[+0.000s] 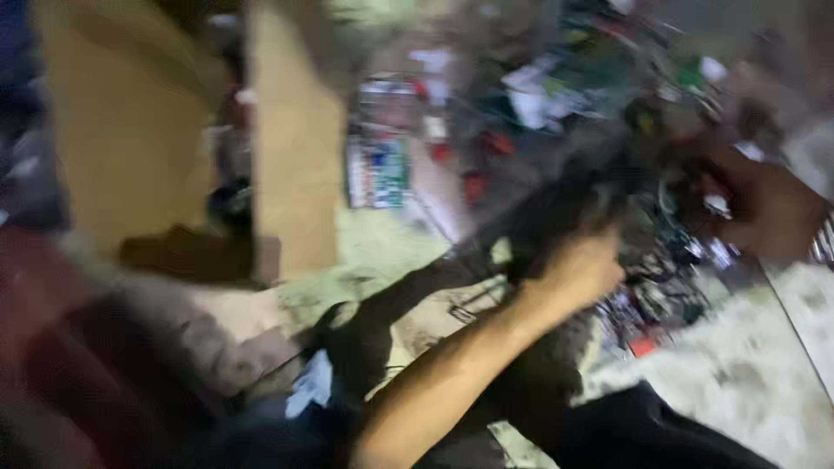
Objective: The person works on the internal wiring and battery compartment of an electric scooter, handling a tangle of wires, connectors, and a controller unit by hand, and eventually organizing them into a cardboard box.
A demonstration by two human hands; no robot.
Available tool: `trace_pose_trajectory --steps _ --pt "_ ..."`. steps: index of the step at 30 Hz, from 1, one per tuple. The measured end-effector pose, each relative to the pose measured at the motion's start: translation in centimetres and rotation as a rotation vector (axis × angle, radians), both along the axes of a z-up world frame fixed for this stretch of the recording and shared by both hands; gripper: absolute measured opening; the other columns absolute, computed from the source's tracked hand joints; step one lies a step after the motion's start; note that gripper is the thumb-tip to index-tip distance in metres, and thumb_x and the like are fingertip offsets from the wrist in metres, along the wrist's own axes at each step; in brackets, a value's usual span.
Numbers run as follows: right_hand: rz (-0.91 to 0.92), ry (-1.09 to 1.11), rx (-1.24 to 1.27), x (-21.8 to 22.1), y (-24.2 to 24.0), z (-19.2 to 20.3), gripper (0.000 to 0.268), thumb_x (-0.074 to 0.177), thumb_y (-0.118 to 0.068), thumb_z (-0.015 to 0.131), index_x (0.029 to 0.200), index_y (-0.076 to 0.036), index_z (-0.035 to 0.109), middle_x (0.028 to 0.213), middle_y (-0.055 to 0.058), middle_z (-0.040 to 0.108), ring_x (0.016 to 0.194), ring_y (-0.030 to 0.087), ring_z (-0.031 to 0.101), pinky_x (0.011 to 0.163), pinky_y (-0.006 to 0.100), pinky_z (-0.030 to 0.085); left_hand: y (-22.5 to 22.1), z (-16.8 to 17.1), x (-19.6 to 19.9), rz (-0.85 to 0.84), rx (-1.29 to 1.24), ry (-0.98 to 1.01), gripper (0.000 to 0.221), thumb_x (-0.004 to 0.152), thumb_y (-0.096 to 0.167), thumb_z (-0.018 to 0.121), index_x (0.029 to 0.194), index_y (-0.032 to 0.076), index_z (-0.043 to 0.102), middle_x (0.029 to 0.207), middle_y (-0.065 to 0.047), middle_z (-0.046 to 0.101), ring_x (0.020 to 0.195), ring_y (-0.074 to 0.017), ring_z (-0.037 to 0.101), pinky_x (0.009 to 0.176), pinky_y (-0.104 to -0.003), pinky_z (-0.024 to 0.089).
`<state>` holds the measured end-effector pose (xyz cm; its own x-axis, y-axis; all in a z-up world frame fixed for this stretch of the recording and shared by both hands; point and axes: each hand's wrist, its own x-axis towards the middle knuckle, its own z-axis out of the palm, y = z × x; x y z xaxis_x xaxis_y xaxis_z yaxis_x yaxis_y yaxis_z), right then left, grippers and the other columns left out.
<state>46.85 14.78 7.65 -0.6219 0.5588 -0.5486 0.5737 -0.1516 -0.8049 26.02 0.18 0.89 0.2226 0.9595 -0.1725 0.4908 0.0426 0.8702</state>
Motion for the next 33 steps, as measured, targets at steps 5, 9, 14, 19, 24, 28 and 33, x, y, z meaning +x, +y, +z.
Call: trace_pose_trajectory --steps 5,9,14,19,24,28,33 --pt "0.146 -0.35 0.144 -7.3 3.4 4.3 0.071 0.079 -0.021 0.072 0.146 -0.019 0.05 0.109 0.012 0.068 0.089 0.022 0.066 0.074 0.039 0.056 0.6 7.4 -4.6 -0.321 0.3 0.708 0.013 0.086 0.016 0.064 0.088 0.015 0.076 0.092 -0.008 0.075 0.091 -0.0257 0.071 0.088 -0.047 0.054" --pt "0.312 -0.554 0.351 -16.4 3.8 7.1 0.067 0.08 -0.031 0.072 0.144 -0.022 0.054 0.101 0.012 0.071 0.077 0.024 0.068 0.064 0.04 0.057 -3.7 12.4 -21.9 -0.128 0.492 0.898 0.015 0.083 0.015 0.062 0.097 0.01 0.067 0.09 -0.01 0.069 0.091 -0.0277 0.068 0.088 -0.044 0.053" --pt "0.521 -0.555 0.566 -31.0 1.8 9.5 0.063 0.082 -0.042 0.071 0.141 -0.027 0.059 0.091 0.012 0.074 0.063 0.026 0.071 0.052 0.042 0.059 -7.4 18.2 -40.7 -0.061 0.402 1.279 0.052 0.086 0.018 0.053 0.134 0.001 0.046 0.11 -0.019 0.067 0.101 -0.0346 0.068 0.095 -0.049 0.049" --pt "0.428 -0.381 0.493 -42.3 2.5 7.9 0.054 0.097 -0.049 0.058 0.137 -0.012 0.057 0.09 0.017 0.073 0.062 0.026 0.069 0.051 0.038 0.057 -8.6 15.7 -36.9 -0.054 0.179 0.8 0.058 0.093 0.013 0.051 0.147 -0.008 0.042 0.14 -0.033 0.058 0.112 -0.0424 0.067 0.107 -0.052 0.043" --pt "0.334 -0.041 0.66 -41.3 1.4 5.5 0.04 0.094 -0.034 0.065 0.12 -0.004 0.058 0.088 0.016 0.074 0.074 0.025 0.071 0.064 0.037 0.058 -9.9 14.5 -33.4 0.01 0.149 0.727 0.058 0.1 0.022 0.048 0.147 -0.009 0.04 0.128 -0.037 0.062 0.095 -0.0467 0.07 0.098 -0.057 0.048" --pt "0.392 -0.288 0.323 -40.4 0.9 9.2 0.055 0.089 -0.023 0.064 0.141 -0.011 0.05 0.088 0.015 0.077 0.064 0.027 0.074 0.06 0.039 0.06 -11.8 13.3 -30.4 -0.055 0.125 0.749 0.064 0.097 0.013 0.043 0.158 -0.004 0.033 0.123 -0.033 0.065 0.098 -0.049 0.071 0.102 -0.057 0.052" --pt "0.41 -0.585 0.198 -38.0 0.0 10.5 0.065 0.095 -0.01 0.063 0.157 -0.015 0.042 0.098 0.014 0.078 0.079 0.029 0.077 0.07 0.039 0.061 -12.7 10.9 -28.3 -0.137 -0.142 0.439 0.067 0.1 0.021 0.045 0.162 0.012 0.02 0.118 -0.033 0.064 0.095 -0.0576 0.065 0.083 -0.064 0.05"
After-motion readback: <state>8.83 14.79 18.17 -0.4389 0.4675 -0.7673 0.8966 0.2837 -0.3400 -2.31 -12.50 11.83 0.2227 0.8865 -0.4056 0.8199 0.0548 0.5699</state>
